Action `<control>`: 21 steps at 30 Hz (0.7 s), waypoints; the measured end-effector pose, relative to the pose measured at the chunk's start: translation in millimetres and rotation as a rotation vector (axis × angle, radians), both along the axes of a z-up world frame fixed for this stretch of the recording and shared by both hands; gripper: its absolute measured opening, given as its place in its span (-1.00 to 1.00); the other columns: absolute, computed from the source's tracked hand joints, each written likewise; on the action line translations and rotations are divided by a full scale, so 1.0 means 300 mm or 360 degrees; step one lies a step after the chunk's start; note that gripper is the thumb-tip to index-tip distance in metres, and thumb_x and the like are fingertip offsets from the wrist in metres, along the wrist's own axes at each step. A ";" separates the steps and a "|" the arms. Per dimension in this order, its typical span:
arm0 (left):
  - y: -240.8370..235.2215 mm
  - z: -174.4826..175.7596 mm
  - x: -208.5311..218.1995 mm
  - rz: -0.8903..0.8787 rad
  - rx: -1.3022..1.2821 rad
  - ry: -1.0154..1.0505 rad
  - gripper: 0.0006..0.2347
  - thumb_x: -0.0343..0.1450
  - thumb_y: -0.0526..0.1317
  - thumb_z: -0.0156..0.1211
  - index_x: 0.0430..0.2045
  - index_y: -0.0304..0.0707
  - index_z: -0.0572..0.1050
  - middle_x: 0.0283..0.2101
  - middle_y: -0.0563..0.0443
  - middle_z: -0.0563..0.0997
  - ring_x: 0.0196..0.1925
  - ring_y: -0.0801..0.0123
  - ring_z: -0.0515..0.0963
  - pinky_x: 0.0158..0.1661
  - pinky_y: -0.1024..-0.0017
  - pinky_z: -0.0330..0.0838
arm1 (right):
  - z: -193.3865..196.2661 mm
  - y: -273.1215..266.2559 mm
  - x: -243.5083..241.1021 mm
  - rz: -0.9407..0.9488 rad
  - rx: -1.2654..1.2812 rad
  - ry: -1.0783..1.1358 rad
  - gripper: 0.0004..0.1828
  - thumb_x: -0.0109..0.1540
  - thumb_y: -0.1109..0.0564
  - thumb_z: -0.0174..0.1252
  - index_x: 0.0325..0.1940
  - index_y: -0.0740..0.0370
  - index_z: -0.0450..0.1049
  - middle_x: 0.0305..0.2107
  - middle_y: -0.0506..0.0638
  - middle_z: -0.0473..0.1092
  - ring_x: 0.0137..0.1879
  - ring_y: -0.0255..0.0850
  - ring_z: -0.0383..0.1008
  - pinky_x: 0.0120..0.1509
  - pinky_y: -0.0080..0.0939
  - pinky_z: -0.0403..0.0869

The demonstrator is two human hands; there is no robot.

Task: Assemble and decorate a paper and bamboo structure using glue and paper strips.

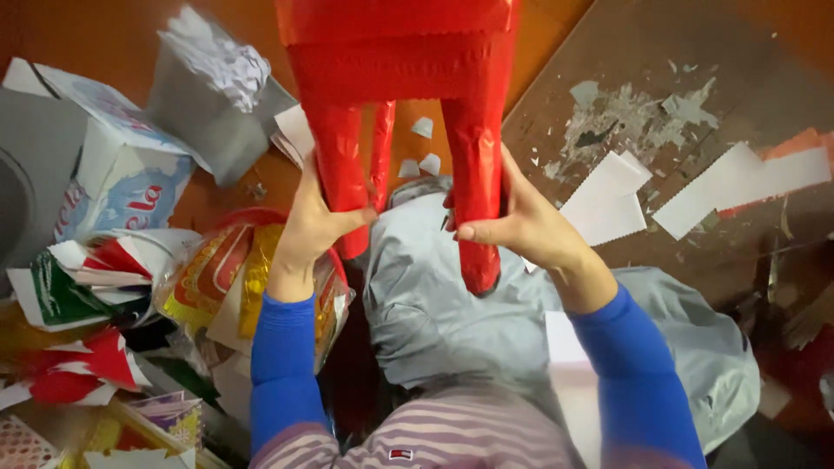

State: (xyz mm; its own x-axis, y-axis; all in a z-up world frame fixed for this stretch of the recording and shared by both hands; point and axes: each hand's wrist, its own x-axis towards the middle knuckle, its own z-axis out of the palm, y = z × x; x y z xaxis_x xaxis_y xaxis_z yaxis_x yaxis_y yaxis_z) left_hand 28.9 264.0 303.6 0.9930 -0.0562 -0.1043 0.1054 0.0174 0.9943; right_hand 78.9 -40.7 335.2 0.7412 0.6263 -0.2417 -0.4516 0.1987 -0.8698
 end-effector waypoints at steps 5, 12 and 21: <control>0.095 -0.119 0.130 0.0054 -0.0120 -0.0006 -0.18 0.23 -0.40 0.53 0.36 -0.25 0.09 0.24 -0.14 0.39 0.23 0.24 0.46 0.25 0.22 0.42 | -0.004 0.029 0.067 0.0052 -0.0016 -0.0307 0.21 0.15 0.34 0.40 0.66 0.14 -0.28 0.11 0.08 0.37 0.10 -0.13 0.51 0.24 -0.05 0.55; 0.288 -0.530 0.252 0.0075 0.0364 0.0282 -0.59 0.37 -0.38 0.40 0.00 -0.50 0.31 -0.07 -0.32 0.49 -0.04 0.08 0.49 -0.03 0.21 0.41 | -0.686 0.194 0.204 -0.0396 0.0012 -0.0550 -0.14 0.22 0.45 0.28 0.51 0.15 0.07 0.21 -0.09 0.30 0.33 -0.31 0.33 0.42 -0.19 0.41; 0.211 -0.563 0.253 0.0250 0.0372 0.0360 -0.69 0.44 -0.36 0.35 -0.02 -0.49 0.37 -0.11 -0.25 0.52 -0.10 0.15 0.51 -0.07 0.26 0.43 | -0.742 0.180 0.172 -0.0505 -0.0651 -0.1111 -0.59 0.17 0.38 0.31 0.08 0.26 0.43 -0.06 0.04 0.43 0.09 -0.18 0.45 0.23 -0.19 0.43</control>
